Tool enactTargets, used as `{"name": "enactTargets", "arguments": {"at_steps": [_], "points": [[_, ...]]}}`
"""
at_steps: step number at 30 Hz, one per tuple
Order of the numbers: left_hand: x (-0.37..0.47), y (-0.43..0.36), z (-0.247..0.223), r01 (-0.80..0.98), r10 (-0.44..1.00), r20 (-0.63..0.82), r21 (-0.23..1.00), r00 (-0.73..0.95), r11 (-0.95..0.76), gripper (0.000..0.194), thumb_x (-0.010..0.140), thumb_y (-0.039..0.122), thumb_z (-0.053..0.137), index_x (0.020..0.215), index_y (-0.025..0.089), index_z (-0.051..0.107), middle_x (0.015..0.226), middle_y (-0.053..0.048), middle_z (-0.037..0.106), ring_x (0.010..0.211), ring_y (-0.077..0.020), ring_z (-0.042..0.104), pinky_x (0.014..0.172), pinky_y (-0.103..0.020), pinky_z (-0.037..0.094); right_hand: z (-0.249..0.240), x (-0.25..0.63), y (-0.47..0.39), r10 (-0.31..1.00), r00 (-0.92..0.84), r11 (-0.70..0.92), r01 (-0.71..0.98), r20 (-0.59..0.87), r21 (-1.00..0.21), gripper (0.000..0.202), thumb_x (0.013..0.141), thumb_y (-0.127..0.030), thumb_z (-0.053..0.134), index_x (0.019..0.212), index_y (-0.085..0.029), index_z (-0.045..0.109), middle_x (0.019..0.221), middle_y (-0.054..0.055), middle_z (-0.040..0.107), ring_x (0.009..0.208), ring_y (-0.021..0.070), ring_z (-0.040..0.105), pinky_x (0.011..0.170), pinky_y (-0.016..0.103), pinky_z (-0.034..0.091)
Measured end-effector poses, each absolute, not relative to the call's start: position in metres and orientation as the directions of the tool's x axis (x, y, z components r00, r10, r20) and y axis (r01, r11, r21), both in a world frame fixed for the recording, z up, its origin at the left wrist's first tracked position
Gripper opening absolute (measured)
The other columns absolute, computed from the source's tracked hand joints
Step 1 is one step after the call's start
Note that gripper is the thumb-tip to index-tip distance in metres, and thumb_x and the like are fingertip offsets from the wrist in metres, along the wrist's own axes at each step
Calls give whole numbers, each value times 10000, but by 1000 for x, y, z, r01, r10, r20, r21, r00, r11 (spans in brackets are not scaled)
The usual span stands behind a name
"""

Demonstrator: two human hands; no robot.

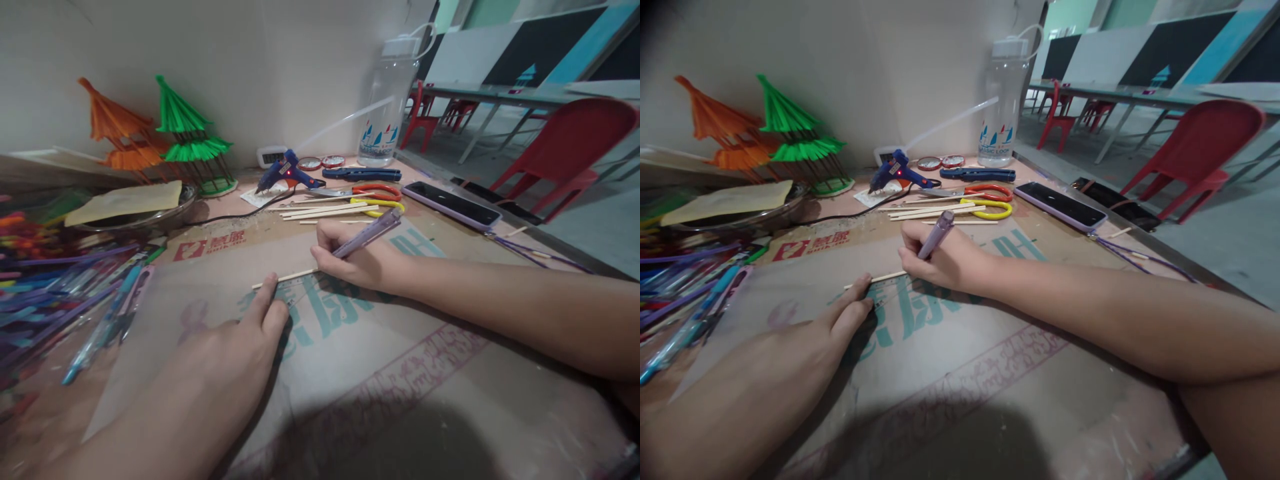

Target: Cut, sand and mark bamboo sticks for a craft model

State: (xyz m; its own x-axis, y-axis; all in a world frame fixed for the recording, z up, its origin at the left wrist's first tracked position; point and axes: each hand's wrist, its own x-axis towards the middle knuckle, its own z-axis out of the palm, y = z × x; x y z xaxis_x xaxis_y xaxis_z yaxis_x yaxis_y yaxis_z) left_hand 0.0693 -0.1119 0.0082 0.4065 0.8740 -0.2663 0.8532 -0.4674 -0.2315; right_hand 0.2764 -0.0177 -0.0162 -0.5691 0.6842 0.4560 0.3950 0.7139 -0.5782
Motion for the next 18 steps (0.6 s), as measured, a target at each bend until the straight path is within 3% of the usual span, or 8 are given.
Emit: {"name": "enactTargets", "arguments": {"at_steps": [4,8,13,18], "points": [[74,-110,10,836,864,-318,-270,391,-478,580,828,74,278,1275,201,626,1354,-227,629,685,-297,760,829,-557,578,-16,276,-18,680,-563,719,389,469,-575,217,882,-222,489,705,-225,364,608,-60,404,577,103,362,561,261,283],[75,-111,13,828,866,-309,-290,393,-480,589,831,69,274,1294,201,613,1298,-229,667,688,-298,759,838,-569,572,-16,277,-18,687,-561,713,400,461,-576,218,884,-224,498,709,-224,368,609,-60,413,580,103,371,563,265,279],[73,-113,11,826,857,-317,-275,405,-492,600,817,56,265,1283,188,620,1357,-235,624,669,-294,757,766,-524,595,-15,276,-19,705,-554,694,410,443,-591,220,873,-219,506,697,-222,374,598,-61,410,579,105,372,563,257,285],[71,-114,11,842,879,-234,-266,416,-470,551,807,45,309,1197,203,665,1409,-183,599,679,-244,751,722,-403,608,-12,274,-16,833,-412,531,410,369,-741,235,869,-257,549,686,-219,406,552,-72,447,531,101,417,537,242,325]]}}
